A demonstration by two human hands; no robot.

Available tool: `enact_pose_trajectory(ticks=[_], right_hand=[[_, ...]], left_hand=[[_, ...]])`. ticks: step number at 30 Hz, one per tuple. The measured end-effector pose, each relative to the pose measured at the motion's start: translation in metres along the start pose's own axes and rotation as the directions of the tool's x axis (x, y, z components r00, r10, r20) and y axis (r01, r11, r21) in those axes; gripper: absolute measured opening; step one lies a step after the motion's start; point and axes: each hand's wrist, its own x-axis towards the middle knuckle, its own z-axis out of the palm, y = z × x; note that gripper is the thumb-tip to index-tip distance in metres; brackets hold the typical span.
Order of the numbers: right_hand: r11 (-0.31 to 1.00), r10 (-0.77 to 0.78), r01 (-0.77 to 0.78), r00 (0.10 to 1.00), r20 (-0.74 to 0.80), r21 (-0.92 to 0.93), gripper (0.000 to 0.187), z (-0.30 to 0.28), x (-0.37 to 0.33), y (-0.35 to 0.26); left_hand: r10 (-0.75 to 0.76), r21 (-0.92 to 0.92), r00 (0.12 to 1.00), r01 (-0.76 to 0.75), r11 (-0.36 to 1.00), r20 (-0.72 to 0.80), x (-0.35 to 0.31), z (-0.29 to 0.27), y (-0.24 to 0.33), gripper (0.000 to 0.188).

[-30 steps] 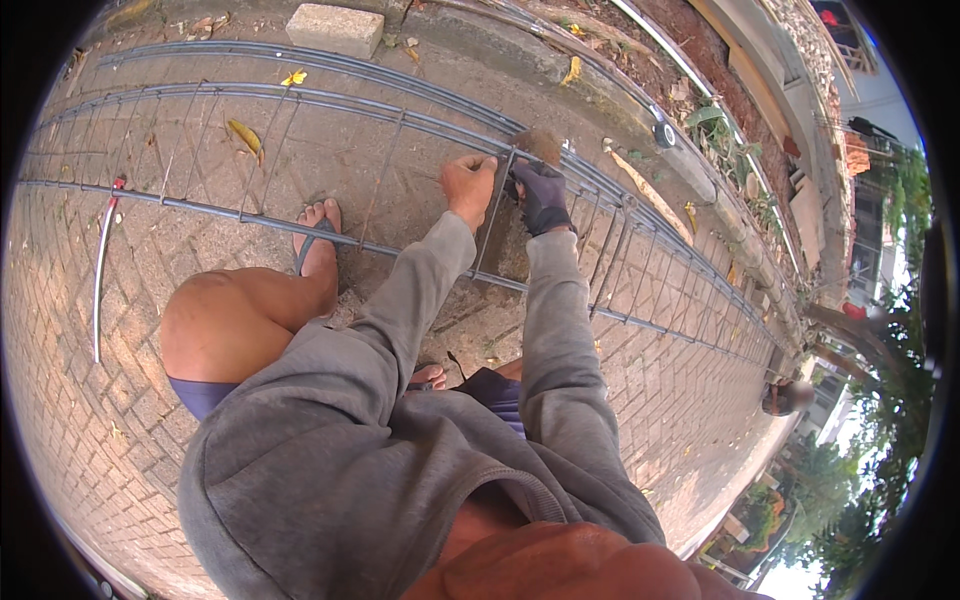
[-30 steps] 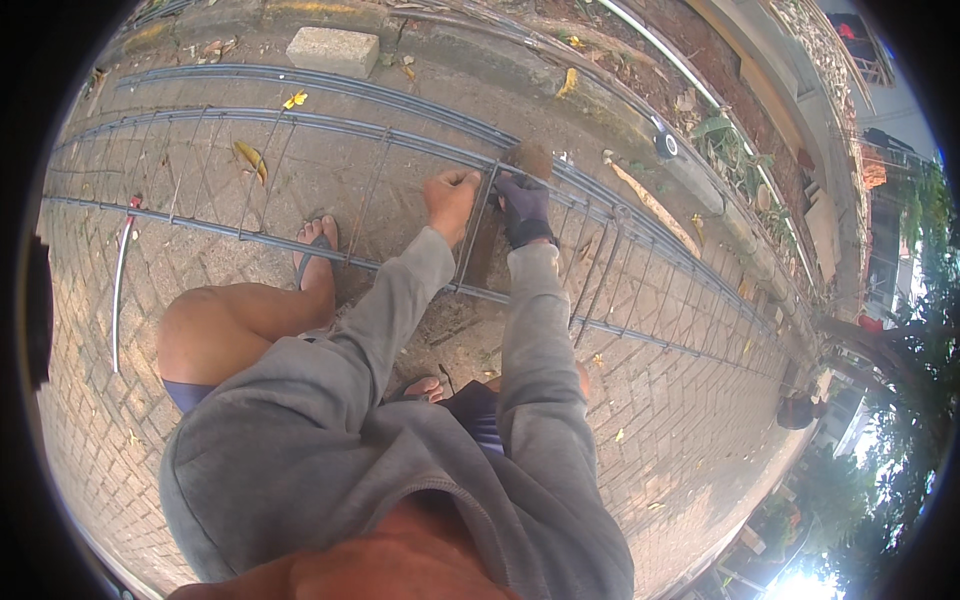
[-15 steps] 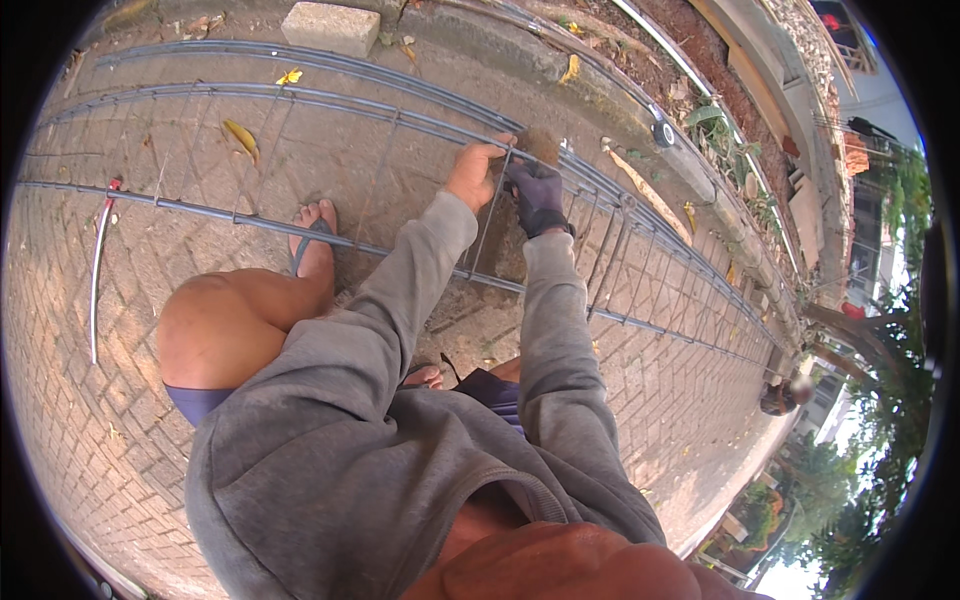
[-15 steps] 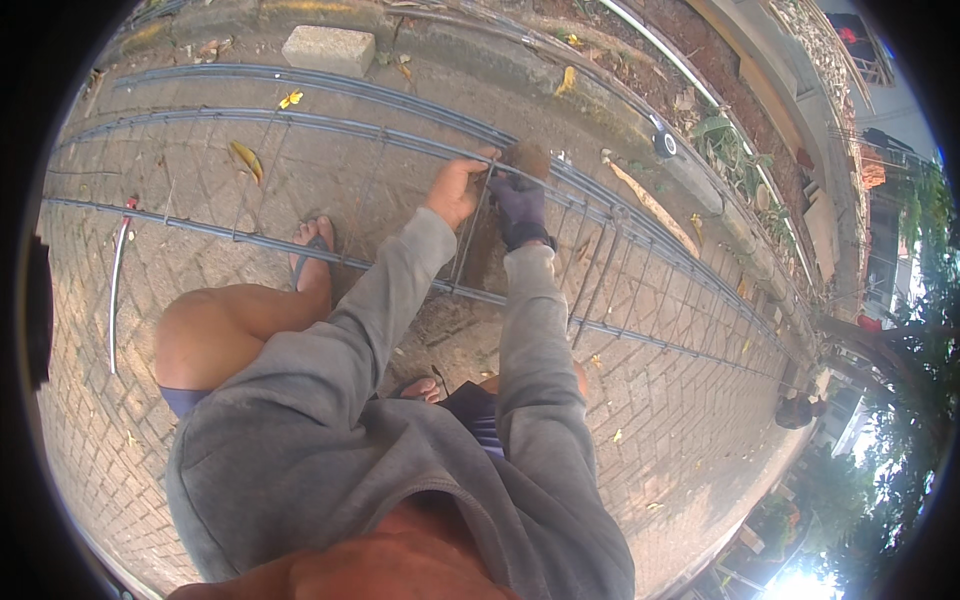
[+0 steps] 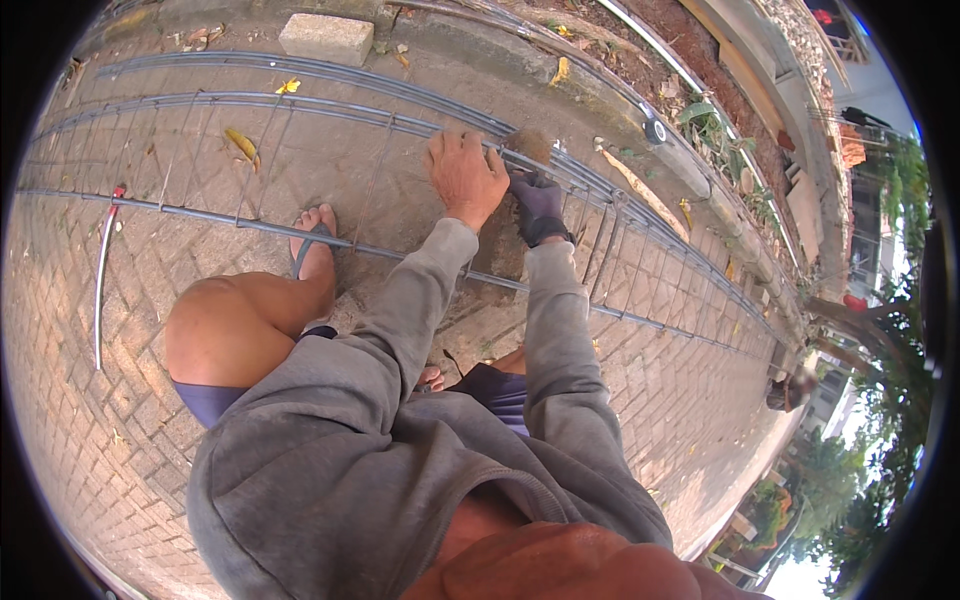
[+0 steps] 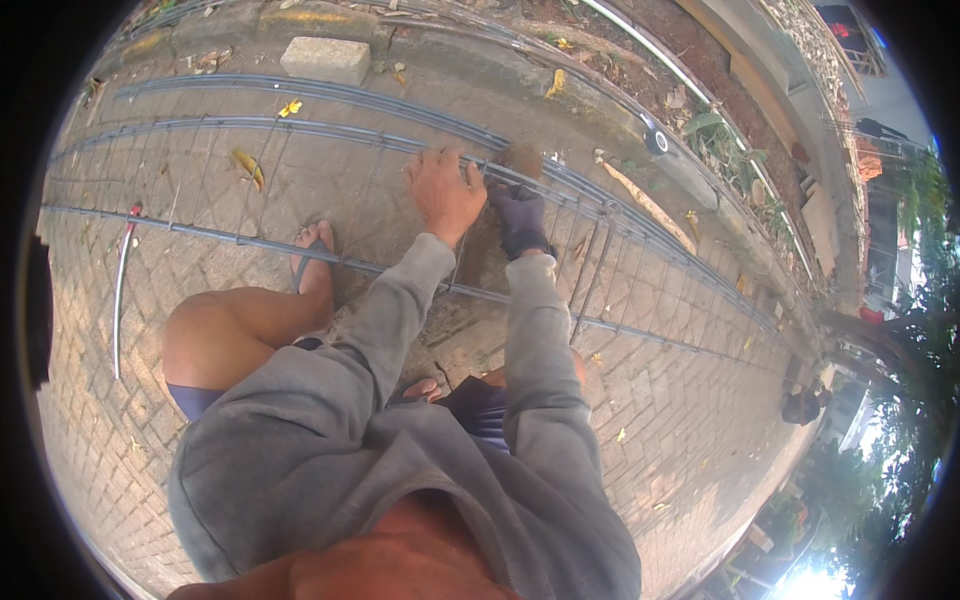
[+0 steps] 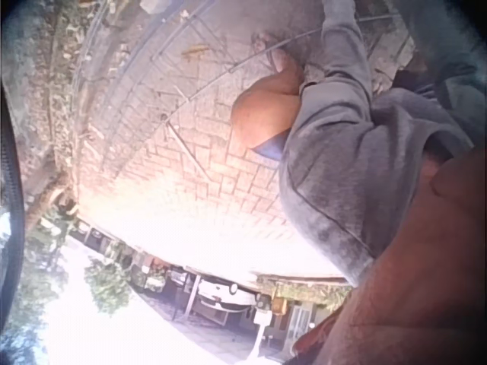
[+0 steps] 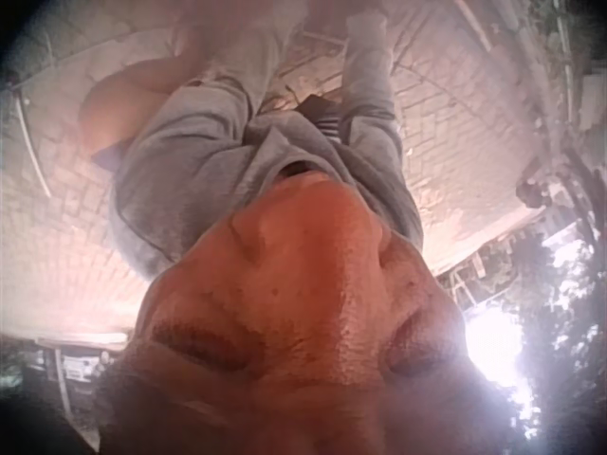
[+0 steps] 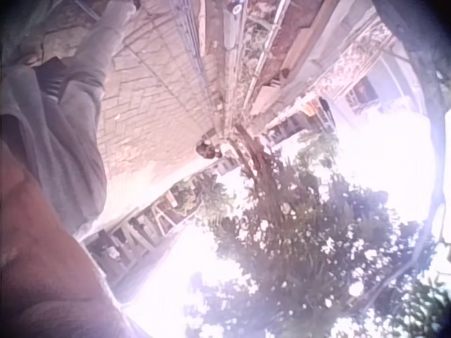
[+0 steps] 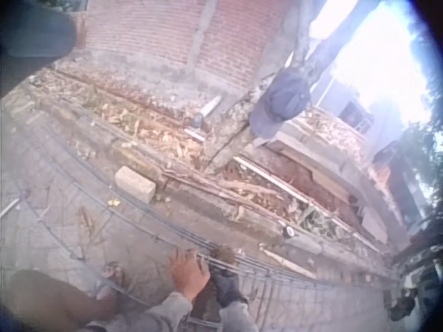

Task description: The person ties a rebar mesh grid together using wire ties and pliers. They repeatedly wrap wire around intersecting rebar rods and twist the wire to secure the joints.

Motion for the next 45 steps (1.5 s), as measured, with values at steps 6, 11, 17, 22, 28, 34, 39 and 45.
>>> enact_pose_trajectory(ticks=[6,11,17,22,28,34,39,45], right_hand=[[0.998,-0.011,0.009,0.999,-0.031,-0.068,0.017,-0.002,-0.007,-0.004],[0.981,0.16,-0.159,0.987,0.001,-0.107,0.013,-0.004,-0.026,-0.025],[0.429,-0.221,0.39,0.92,0.324,-0.815,0.022,0.009,0.008,-0.084],[-0.143,-0.065,0.526,0.84,0.538,-0.838,0.025,0.047,0.052,-0.133],[-0.193,0.021,0.454,0.888,0.459,-0.87,0.023,0.07,0.078,-0.154],[-0.139,0.002,0.412,0.909,0.416,-0.901,0.026,0.055,0.104,-0.126],[-0.3,0.099,0.446,0.894,0.438,-0.843,0.031,0.044,0.119,-0.101],[0.324,0.467,0.382,0.731,0.498,-0.865,0.026,0.011,0.096,-0.14]], left_hand=[[0.014,0.265,0.847,-0.181,0.947,0.531,0.048,0.016,-0.009,0.028],[0.146,0.006,0.886,-0.165,0.986,0.441,0.044,0.03,-0.032,0.025],[0.178,-0.123,0.889,-0.139,0.983,0.421,0.045,0.032,-0.04,0.023],[0.19,-0.076,0.902,-0.174,0.982,0.387,0.043,0.032,-0.038,0.02],[0.084,-0.009,0.97,-0.085,0.996,0.228,0.033,0.037,-0.022,0.013],[0.04,0.069,0.937,-0.068,0.995,0.348,0.04,0.036,-0.023,0.015],[0.017,0.053,0.914,-0.042,0.998,0.405,0.044,0.037,-0.02,0.011],[0.008,0.012,0.889,-0.016,1.0,0.458,0.052,0.034,-0.021,0.011]])
